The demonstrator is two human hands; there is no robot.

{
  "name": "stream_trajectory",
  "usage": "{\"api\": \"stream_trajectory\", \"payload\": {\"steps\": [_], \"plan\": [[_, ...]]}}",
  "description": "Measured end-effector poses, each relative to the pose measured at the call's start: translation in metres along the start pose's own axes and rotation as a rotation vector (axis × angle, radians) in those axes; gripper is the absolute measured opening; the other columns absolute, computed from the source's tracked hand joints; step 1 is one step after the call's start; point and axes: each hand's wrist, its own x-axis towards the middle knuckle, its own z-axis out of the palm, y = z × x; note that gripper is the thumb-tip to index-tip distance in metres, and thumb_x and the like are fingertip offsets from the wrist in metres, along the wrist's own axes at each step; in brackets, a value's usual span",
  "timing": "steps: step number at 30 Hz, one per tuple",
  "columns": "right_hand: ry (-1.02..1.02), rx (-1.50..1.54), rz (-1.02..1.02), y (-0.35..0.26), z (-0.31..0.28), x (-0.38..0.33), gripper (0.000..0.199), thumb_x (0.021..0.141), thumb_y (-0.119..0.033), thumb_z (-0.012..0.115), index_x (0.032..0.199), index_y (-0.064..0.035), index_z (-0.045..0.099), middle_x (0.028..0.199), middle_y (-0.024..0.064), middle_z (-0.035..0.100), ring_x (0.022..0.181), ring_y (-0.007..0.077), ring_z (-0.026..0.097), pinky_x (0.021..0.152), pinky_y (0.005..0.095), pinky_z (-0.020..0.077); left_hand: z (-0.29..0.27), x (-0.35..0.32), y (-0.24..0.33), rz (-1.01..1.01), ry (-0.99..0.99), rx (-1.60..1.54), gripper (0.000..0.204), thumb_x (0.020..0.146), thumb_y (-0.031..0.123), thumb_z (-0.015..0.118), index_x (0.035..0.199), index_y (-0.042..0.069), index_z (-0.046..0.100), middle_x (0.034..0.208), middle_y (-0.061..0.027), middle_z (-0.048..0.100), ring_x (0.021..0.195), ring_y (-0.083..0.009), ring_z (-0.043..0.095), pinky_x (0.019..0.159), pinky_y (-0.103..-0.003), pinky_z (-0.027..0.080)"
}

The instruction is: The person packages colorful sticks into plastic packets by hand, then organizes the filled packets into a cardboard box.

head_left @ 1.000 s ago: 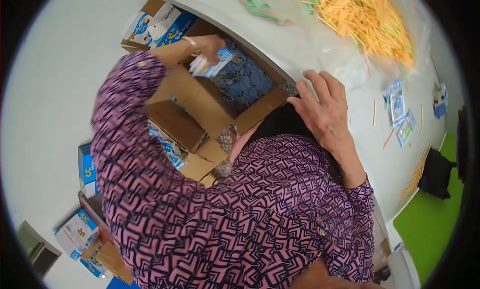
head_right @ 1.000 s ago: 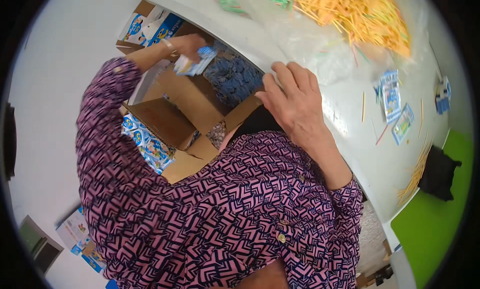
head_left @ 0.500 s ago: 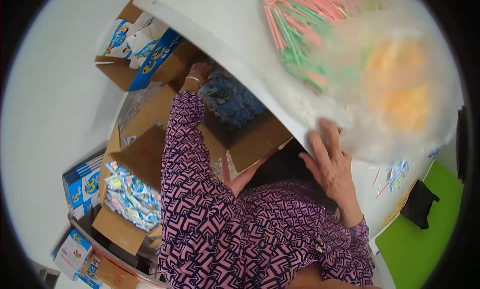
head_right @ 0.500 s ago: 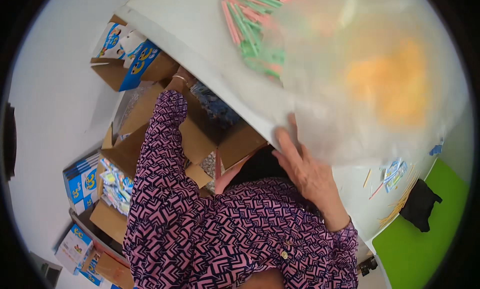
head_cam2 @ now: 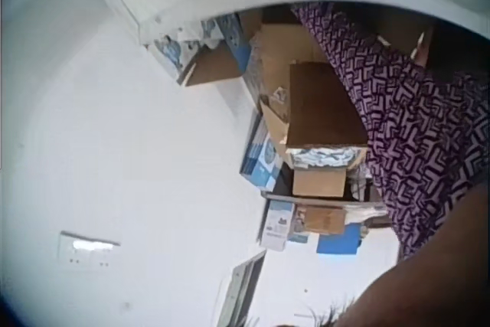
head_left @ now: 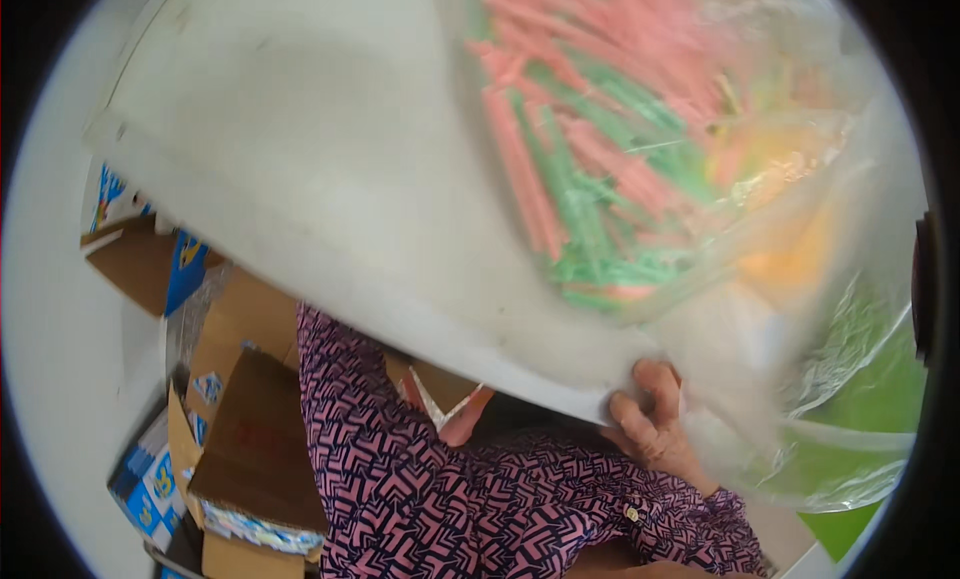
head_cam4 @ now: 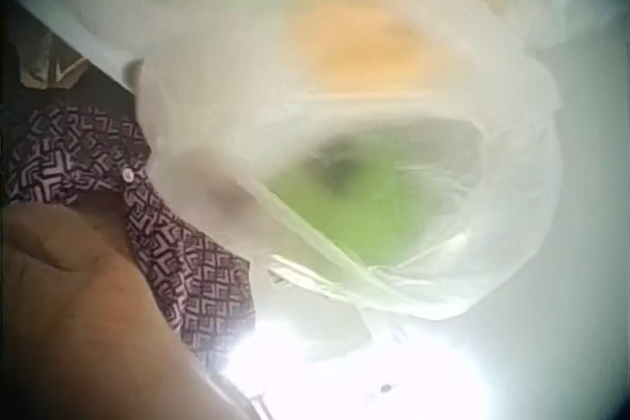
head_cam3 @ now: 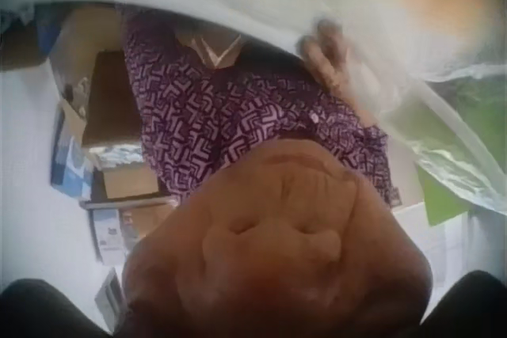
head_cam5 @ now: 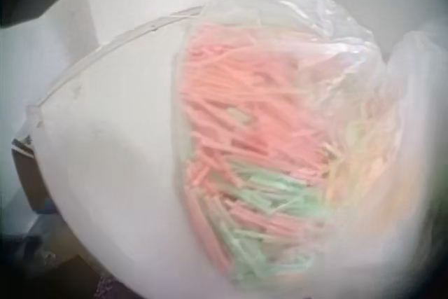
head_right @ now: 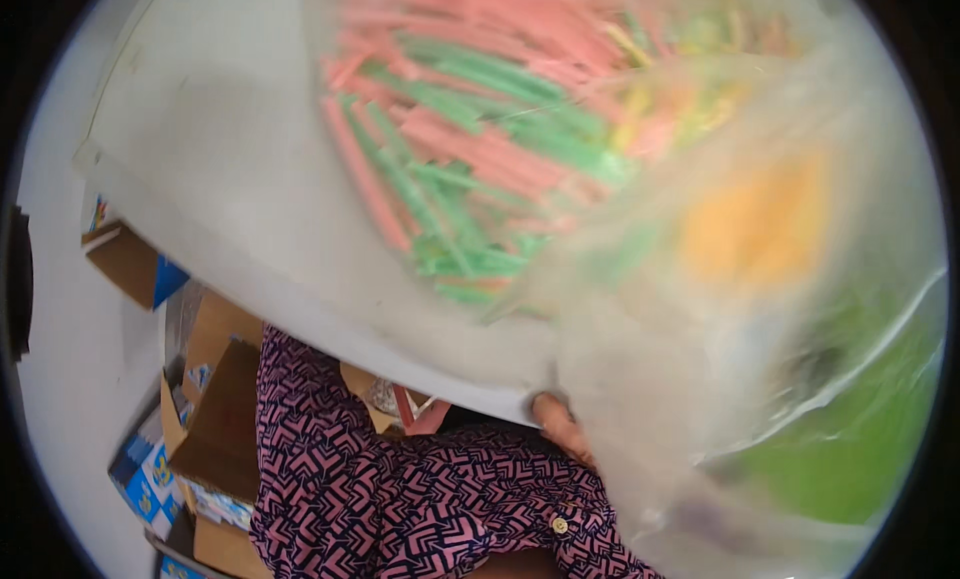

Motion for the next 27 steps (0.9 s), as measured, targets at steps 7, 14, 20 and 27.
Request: {"api": "stream_trajectory", "payload": {"steps": [7,14,20,27], "plan": [[-0.01,-0.159,-0.191,0.013,0.011,-0.002,0.043,0.076,-0.015,0.062,0.118,-0.0156,0.051,0.116,0.0082,0.049,0.097,0.0268,0.049,0.082,0.034,0.0425,0.017,0.03,0.075,0.179,-0.17,0.186,0.029,0.081,0.025,0.06,0.104,0.008,0.062,0.098,-0.0149,0.064,0.089,-0.0297,0.063,0.071,-0.04,0.052],[0.201,0.006,-0.336,0.025,-0.012,-0.002,0.042,0.08,-0.021,0.053,0.121,-0.0131,0.048,0.118,0.0036,0.05,0.101,0.0203,0.045,0.086,0.0341,0.0353,-0.004,-0.01,0.173,0.281,-0.401,0.54,0.029,0.08,0.023,0.061,0.104,0.007,0.061,0.098,-0.0153,0.063,0.09,-0.0296,0.062,0.072,-0.039,0.052],[0.398,-0.215,-0.26,0.023,-0.008,-0.012,0.037,0.076,-0.023,0.056,0.112,-0.0137,0.051,0.116,0.0043,0.048,0.103,0.0192,0.044,0.084,0.0349,0.034,-0.035,-0.064,0.285,0.288,-0.494,0.857,0.028,0.079,0.021,0.061,0.103,0.007,0.061,0.099,-0.0158,0.062,0.09,-0.0294,0.062,0.072,-0.039,0.051],[1.189,-0.113,0.05,0.094,-0.048,-0.113,0.029,0.069,-0.021,0.073,0.088,-0.0059,0.057,0.092,0.0119,0.058,0.081,0.0278,0.054,0.068,0.0404,0.0411,-0.027,-0.181,0.37,0.122,-0.5,1.029,0.028,0.078,0.019,0.062,0.103,0.006,0.06,0.099,-0.0162,0.061,0.091,-0.0293,0.061,0.072,-0.038,0.051]]}}
